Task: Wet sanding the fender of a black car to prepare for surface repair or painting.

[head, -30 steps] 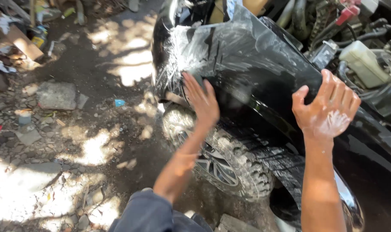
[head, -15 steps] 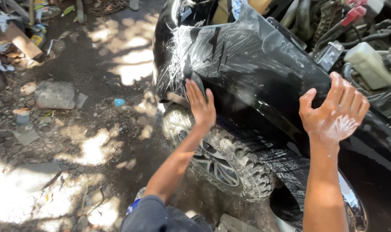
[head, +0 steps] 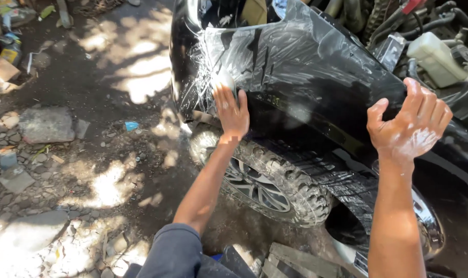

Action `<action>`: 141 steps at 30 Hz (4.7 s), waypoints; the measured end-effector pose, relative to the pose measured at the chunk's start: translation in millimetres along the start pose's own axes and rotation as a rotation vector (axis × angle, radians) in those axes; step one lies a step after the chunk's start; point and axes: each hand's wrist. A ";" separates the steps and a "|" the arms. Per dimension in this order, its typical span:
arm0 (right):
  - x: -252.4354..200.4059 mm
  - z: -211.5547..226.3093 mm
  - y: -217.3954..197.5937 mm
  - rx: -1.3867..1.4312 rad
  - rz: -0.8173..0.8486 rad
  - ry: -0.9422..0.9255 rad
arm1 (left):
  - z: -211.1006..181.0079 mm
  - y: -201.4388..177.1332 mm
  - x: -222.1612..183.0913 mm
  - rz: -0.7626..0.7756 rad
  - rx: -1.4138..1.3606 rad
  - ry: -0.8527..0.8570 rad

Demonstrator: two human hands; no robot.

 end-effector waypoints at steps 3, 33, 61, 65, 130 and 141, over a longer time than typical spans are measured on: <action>1.9 3.1 -1.3 0.007 -0.002 -0.002 | 2.1 -13.7 -35.3 -0.195 -0.079 0.107; 5.3 6.8 2.7 0.059 -0.034 0.093 | -43.0 -8.4 -59.2 -0.077 -0.063 0.499; 21.2 12.8 -0.6 0.072 -0.088 0.118 | -53.8 11.5 -39.7 -0.043 0.012 0.435; 16.6 9.2 1.5 0.058 -0.098 0.113 | -112.2 27.4 -135.2 0.168 -0.005 0.631; 18.7 13.6 -8.9 0.095 -0.093 0.136 | -82.0 25.6 -128.1 0.001 -0.072 0.573; 19.9 16.1 -15.5 0.097 -0.104 0.124 | -48.2 -7.6 -58.1 -0.135 0.019 0.255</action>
Point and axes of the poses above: each hand's wrist, its own x-axis towards the middle knuckle, its own y-axis out of the palm, z = x × y, and after that the axes turned 10 degrees about -y, right-handed
